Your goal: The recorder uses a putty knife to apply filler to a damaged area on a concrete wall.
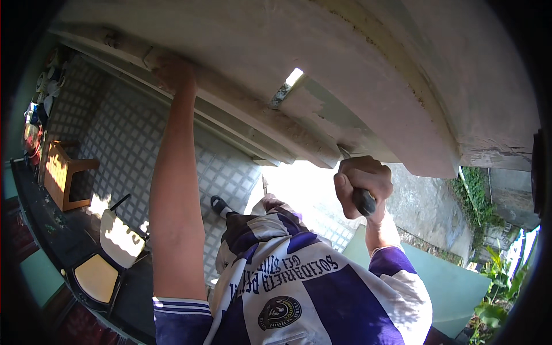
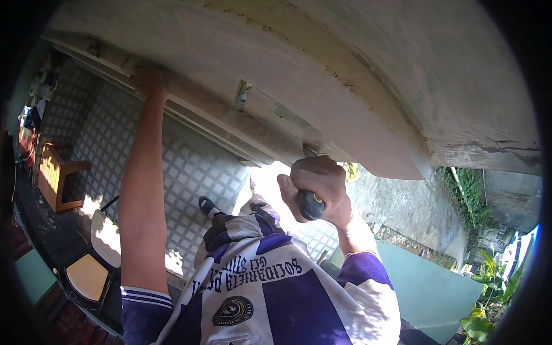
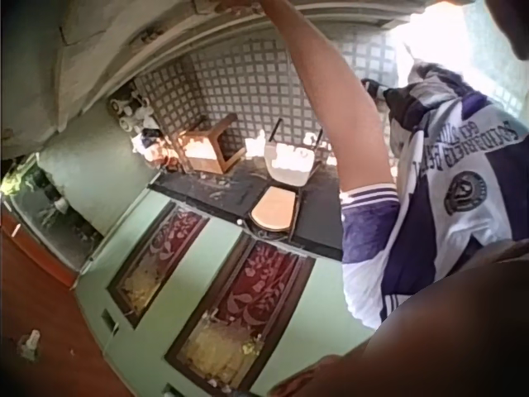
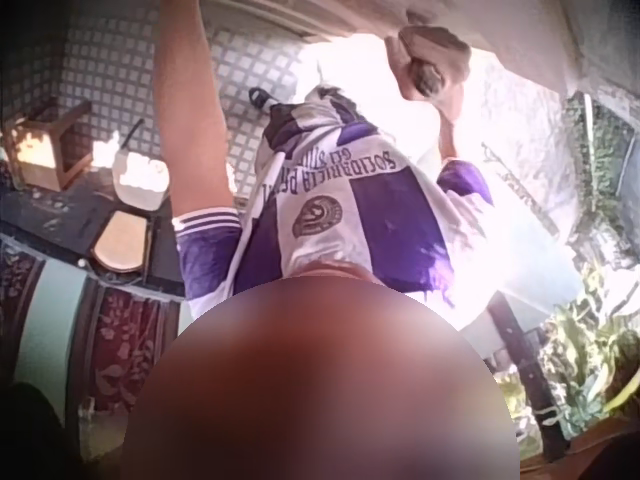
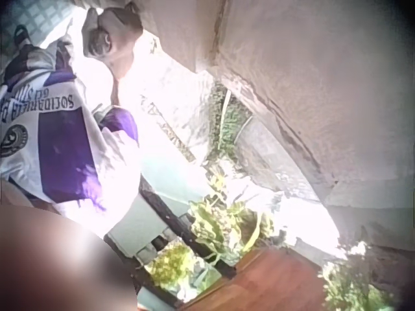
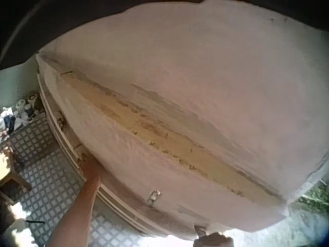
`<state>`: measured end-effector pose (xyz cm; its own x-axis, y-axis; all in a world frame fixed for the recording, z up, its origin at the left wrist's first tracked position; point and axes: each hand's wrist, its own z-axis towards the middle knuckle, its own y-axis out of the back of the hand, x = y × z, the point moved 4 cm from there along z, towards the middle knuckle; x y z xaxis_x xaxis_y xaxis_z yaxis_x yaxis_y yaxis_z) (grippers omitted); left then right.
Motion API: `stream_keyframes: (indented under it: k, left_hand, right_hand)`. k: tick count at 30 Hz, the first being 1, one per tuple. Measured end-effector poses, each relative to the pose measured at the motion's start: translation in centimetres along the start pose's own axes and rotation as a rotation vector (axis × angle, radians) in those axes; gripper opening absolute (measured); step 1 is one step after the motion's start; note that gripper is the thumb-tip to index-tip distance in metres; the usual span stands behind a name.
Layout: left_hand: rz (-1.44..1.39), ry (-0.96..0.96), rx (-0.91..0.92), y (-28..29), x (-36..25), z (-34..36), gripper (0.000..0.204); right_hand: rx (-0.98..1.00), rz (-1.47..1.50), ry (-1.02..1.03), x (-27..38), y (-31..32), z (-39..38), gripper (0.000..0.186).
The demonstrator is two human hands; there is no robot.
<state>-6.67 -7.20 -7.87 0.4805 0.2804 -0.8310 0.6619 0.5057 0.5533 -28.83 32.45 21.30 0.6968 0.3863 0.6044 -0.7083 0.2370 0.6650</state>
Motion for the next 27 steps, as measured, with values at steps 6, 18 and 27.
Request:
stream_keyframes:
  k: [6,18,27]
  left_hand:
    - [0.448,-0.320,-0.022,2.6,-3.8,-2.6,0.046]
    - [0.584,-0.334,0.012,4.2,-4.1,-2.4,0.055]
    - [0.702,-0.466,-0.034,2.6,-2.9,-0.5,0.052]
  right_hand:
    - [-0.024,0.013,0.127,2.0,0.1,-0.2,0.031]
    - [-0.056,0.090,0.169,2.7,0.0,-1.0,0.032]
    - [0.091,0.083,0.122,1.4,-0.2,0.0,0.030]
